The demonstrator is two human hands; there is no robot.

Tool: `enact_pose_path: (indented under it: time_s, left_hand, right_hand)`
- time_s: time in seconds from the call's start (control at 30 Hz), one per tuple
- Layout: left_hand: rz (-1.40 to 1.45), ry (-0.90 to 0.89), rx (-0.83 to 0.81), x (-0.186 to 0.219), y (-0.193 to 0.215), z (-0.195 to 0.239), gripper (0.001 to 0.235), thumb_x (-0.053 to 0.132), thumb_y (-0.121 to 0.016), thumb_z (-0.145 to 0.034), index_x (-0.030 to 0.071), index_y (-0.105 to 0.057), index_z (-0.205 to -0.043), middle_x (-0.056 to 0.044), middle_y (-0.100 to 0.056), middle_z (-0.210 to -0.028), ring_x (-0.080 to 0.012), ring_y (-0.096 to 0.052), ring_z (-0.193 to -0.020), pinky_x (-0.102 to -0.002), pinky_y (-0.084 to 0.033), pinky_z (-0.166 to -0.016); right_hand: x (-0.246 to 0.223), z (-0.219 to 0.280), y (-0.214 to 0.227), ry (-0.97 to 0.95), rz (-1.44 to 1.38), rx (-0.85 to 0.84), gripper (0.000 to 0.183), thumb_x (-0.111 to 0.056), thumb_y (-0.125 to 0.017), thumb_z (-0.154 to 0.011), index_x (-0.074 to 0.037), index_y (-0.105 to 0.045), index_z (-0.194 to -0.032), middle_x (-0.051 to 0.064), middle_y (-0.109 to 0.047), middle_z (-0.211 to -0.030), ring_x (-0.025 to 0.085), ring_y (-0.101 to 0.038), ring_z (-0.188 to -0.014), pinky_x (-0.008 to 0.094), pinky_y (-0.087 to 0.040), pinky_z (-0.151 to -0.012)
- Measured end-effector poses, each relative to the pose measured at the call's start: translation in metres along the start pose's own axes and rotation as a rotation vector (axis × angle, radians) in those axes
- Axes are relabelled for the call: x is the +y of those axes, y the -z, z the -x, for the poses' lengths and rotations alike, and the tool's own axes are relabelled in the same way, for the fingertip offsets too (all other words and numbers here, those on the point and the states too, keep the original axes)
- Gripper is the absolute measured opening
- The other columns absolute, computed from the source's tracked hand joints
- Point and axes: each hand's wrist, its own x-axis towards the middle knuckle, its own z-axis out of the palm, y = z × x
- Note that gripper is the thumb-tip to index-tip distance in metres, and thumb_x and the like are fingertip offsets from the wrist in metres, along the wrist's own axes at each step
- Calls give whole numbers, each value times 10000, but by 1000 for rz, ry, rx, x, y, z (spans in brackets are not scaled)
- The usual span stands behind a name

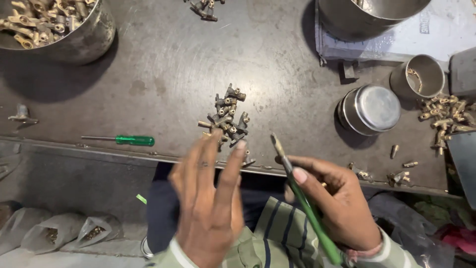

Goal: The recorder is using a specialized tool to assemble or clean small brass valve components at a workbench.

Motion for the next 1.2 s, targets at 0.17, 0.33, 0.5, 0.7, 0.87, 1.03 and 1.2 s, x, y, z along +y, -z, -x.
enact_pose_path:
  time_s: [0.17, 0.33, 0.5, 0.7, 0.87, 1.03, 1.2]
  left_hand:
    - [1378, 566, -152, 42, -24, 28, 839, 140, -711, -974, -40, -173, -1592, -180, -495, -1489, -270, -635, -1220, -397, -538, -960]
    - [1403, 926, -87, 31, -34, 34, 605, 105, -638, -986, -10, -353, -1506, -174, -725, -1217, -202, -597, -879, -326, -512, -754]
    - [902, 747, 7, 13, -8, 14, 312, 25, -625, -937, -19, -579, -1242, -83, -813, -929, -164, -727, -657, -264, -556, -592]
    - [446, 150, 94, 8, -3, 7, 298, 30, -732, -914, -19, -639, -1193, -127, -672, -849, -294, -607, -662, -396, -464, -623]
    - [339, -147, 157, 6, 16, -11, 478, -22, -676, -693, -9, -621, -1168, -199, -713, -1052, -290, -646, -765, -412, -493, -689]
    - [347, 27, 143, 4, -4, 12, 300, -7, -640, -864, 37, -644, -1161, -138, -737, -1013, -274, -668, -776, -387, -484, -687]
    - [1307, 1094, -391, -5, 0, 20, 389, 30, -611, -937, 134, -550, -1307, -145, -801, -822, -199, -699, -730, -320, -564, -684]
  right_hand:
    - [-5, -21, -18, 45, -33, 142, 290, -194, -692, -974, 35, -736, -1146, 81, -759, -814, 55, -497, -591, 214, -345, -495]
    - [-18, -26, -5, 23, -88, 93, 325, -173, -665, -972, 56, -705, -1198, 83, -659, -885, 89, -544, -708, 230, -422, -595]
    - [-25, -37, 28, -36, -314, 159, 386, -161, -584, -933, 55, -640, -1248, 137, -766, -1138, 200, -744, -1000, 308, -599, -870]
    - [-17, -39, 42, 15, -290, 240, 370, -182, -591, -995, 66, -644, -1265, 185, -742, -1158, 246, -726, -1077, 368, -598, -913]
    - [-2, -43, 39, -32, -311, 198, 356, -163, -611, -999, 87, -656, -1248, 207, -737, -1141, 270, -727, -1053, 384, -593, -891]
    - [-5, -33, 20, 83, -264, 4, 415, -138, -626, -964, 78, -605, -1318, 194, -711, -1263, 256, -706, -1148, 371, -578, -960]
    - [-3, -42, 39, 138, -153, -187, 454, -130, -615, -957, 64, -577, -1365, 191, -694, -1323, 232, -689, -1224, 356, -554, -1037]
